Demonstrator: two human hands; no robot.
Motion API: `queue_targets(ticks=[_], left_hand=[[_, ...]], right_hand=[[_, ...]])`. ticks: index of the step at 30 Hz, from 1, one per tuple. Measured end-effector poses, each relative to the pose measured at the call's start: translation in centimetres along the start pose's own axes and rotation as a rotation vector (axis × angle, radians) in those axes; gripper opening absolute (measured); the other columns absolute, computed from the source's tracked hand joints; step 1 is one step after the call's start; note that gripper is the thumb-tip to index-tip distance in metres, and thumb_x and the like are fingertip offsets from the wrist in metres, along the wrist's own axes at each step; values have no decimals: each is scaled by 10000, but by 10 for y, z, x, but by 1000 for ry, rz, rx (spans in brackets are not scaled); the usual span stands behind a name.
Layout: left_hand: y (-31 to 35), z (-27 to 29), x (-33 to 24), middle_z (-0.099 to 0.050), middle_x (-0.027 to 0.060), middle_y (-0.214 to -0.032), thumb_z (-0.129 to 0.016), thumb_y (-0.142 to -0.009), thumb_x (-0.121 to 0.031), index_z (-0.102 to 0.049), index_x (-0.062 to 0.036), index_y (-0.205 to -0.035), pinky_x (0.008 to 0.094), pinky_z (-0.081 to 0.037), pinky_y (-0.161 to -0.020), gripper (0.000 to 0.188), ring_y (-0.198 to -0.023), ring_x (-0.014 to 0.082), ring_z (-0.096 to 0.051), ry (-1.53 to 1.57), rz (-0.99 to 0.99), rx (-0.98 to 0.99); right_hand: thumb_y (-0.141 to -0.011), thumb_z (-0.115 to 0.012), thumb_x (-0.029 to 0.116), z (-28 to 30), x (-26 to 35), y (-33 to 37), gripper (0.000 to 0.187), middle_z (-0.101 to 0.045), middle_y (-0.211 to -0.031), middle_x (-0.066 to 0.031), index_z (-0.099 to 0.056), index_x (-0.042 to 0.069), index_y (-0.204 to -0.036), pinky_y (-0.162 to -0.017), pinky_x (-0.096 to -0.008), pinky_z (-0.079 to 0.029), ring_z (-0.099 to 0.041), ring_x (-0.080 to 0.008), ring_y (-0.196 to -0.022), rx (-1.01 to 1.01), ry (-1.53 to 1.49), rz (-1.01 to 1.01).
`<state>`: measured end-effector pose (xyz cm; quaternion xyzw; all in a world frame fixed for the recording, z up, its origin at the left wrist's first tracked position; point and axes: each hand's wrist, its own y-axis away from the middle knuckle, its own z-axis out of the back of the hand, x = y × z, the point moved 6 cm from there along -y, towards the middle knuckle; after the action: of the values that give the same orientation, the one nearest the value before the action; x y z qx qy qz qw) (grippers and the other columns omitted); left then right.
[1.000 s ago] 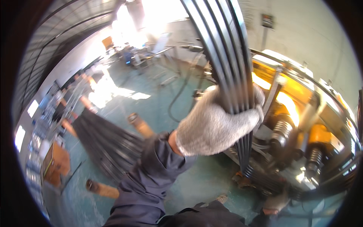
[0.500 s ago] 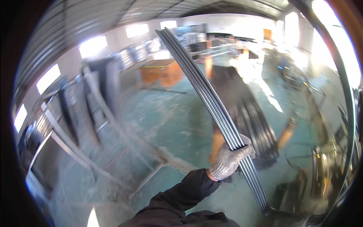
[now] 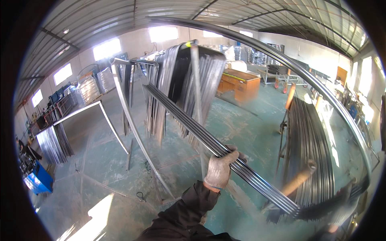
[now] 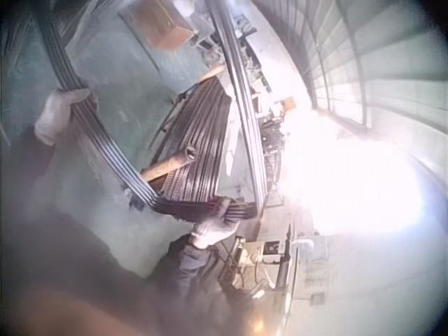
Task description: The person repeatedly feeds bundles of long metal rods into a bending machine, operates the machine to bend them, and then removes the bent rods to stack them on a nearby rack. The process is repeated multiple times throughout the clip.
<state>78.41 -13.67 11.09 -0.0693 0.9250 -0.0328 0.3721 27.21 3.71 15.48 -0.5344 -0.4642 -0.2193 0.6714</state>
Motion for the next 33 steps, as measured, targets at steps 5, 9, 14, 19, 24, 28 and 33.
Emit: queue_targets(ticks=[5,9,14,19,24,28,33], left_hand=[[-110,90,-106,-762,198,-1017,-660,-1047,14,-669,54,-1182,459,-659,-924,142,-960,342,-784,87,-126,-48],[-203,169,-187,-766,171,-1030,-627,-1094,-35,-683,24,-1102,432,-634,-1008,81,-1022,330,-774,285,-160,-98],[-283,242,-276,-764,173,-1080,-691,-1104,-53,-668,4,-1094,479,-656,-1038,62,-1051,343,-768,556,-225,22],[-322,328,-335,-789,173,-1097,-587,-1100,-25,-708,46,-1111,509,-674,-1047,141,-1077,344,-784,575,-298,-82],[-356,451,-347,-816,198,-1296,-668,-1099,-102,-766,47,-1263,462,-570,-1215,243,-1253,343,-766,477,-232,-130],[-342,532,-374,-769,172,-1436,-587,-1126,-145,-764,-2,-1454,424,-518,-1229,399,-1340,265,-707,-256,-461,-204],[-310,475,-298,-788,156,-1268,-711,-1086,-219,-727,-11,-1378,444,-569,-1087,358,-1135,272,-749,1181,18,62]], right_hand=[[-1147,-724,269,-200,132,27,215,-672,-822,11,-730,56,-1123,-672,-258,-496,-620,-75,-716,222,-157,167],[-1127,-686,235,-372,283,60,205,-640,-781,-5,-720,37,-1091,-638,-297,-480,-592,-88,-678,272,-121,396],[-1048,-733,254,-551,479,131,265,-730,-849,-141,-697,18,-1165,-728,-452,-567,-732,-281,-765,427,-286,859],[-1031,-602,119,-679,485,277,323,-799,-1072,-235,-675,42,-1336,-936,-546,-629,-783,-462,-1031,577,-195,991],[-992,-616,118,-767,469,426,304,-823,-1108,-219,-762,19,-1240,-843,-498,-671,-823,-382,-1005,917,-97,1226],[-958,-652,137,-790,463,497,339,-792,-1048,-221,-739,-12,-1250,-791,-494,-647,-811,-377,-968,1062,-223,1047],[-936,-720,137,-733,361,470,526,-753,-1173,-218,-653,-9,-1437,-940,-491,-615,-760,-378,-1100,804,-362,785]])
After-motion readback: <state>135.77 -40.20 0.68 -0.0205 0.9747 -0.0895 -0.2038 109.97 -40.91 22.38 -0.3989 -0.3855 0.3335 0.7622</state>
